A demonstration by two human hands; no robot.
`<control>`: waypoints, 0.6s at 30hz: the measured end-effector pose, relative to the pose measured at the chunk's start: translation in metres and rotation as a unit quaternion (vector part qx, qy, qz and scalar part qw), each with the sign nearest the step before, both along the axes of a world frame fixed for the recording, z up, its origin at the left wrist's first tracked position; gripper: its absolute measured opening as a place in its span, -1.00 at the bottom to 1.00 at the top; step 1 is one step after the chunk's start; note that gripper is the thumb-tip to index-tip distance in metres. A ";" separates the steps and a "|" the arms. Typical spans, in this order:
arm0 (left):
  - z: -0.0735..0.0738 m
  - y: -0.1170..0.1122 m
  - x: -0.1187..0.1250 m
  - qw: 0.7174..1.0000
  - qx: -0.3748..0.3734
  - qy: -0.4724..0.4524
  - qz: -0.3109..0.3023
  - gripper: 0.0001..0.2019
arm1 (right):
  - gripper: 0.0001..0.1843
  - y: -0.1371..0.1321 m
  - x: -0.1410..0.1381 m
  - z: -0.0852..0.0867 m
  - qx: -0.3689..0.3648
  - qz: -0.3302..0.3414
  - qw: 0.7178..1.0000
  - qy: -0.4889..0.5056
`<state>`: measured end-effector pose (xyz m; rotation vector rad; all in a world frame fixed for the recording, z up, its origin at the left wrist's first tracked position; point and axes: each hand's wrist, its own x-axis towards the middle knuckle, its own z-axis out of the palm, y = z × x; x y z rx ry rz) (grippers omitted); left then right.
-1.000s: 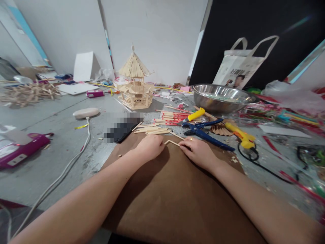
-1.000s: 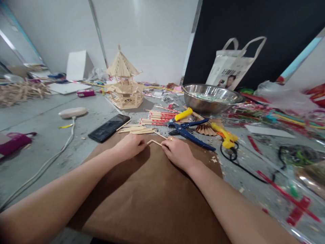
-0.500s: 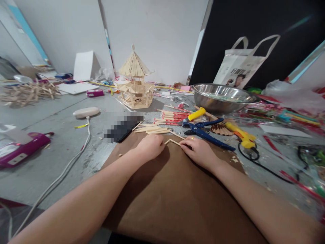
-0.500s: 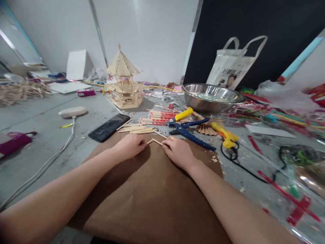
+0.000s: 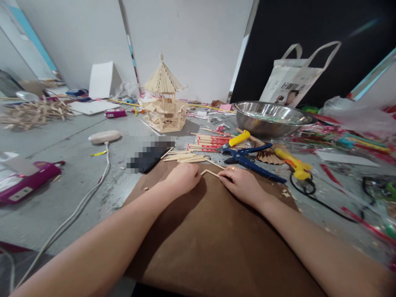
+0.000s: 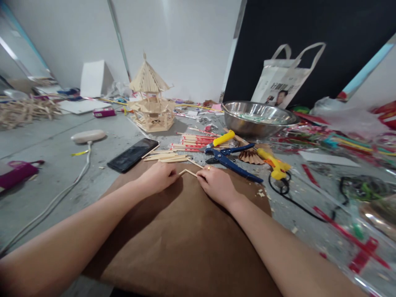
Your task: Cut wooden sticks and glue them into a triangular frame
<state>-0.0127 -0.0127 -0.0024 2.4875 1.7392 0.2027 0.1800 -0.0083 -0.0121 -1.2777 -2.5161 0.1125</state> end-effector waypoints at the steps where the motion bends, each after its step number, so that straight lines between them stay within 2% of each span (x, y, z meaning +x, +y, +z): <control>1: 0.000 0.000 0.000 1.000 -0.003 0.001 0.001 -0.74 | -0.72 0.000 0.000 0.000 0.001 0.001 1.000 0.000; 18: 0.003 -0.001 0.001 1.000 -0.013 0.008 0.008 -0.74 | -0.72 -0.001 0.000 0.000 0.001 0.007 1.000 -0.002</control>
